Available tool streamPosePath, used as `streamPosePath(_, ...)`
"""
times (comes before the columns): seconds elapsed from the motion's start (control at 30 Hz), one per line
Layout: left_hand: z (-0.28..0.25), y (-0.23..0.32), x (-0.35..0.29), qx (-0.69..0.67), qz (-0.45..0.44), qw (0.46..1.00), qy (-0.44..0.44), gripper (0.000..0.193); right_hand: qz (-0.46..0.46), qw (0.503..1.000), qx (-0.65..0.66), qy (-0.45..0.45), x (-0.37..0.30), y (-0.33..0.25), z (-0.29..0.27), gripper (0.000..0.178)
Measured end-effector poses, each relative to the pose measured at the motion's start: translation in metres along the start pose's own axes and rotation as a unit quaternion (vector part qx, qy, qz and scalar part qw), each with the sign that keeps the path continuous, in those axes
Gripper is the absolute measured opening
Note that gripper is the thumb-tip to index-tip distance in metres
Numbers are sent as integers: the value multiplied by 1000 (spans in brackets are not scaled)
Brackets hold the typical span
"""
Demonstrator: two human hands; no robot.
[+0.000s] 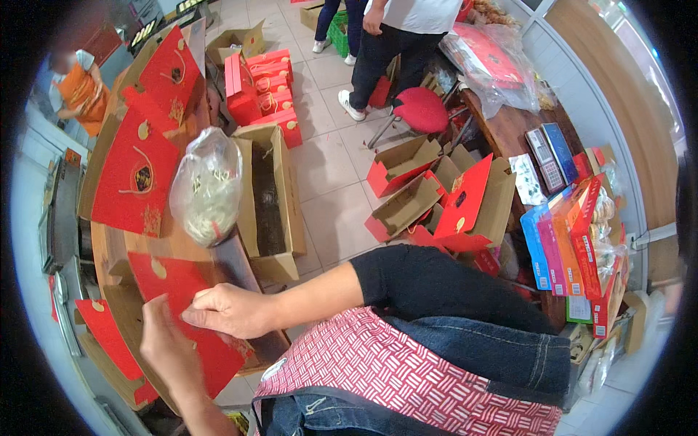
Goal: The person assembles red cardboard boxes by threading white ropes through pre-cut holes to form handles. They repeatedly pick up flat box pieces, insert the ropes, and place the finished boxes on a table.
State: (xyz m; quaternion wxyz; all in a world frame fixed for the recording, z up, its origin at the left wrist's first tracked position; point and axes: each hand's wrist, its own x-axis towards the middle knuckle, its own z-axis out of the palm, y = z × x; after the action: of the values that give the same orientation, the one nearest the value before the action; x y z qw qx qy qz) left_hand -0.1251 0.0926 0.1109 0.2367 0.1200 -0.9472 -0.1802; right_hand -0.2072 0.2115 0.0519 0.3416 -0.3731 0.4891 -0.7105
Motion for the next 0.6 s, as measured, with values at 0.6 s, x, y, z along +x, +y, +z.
streamPosePath(0.6, 53, 3, 21, -545, -368, 750, 76, 10, 173, 955, -230, -76, -23, -33, -125, 13)
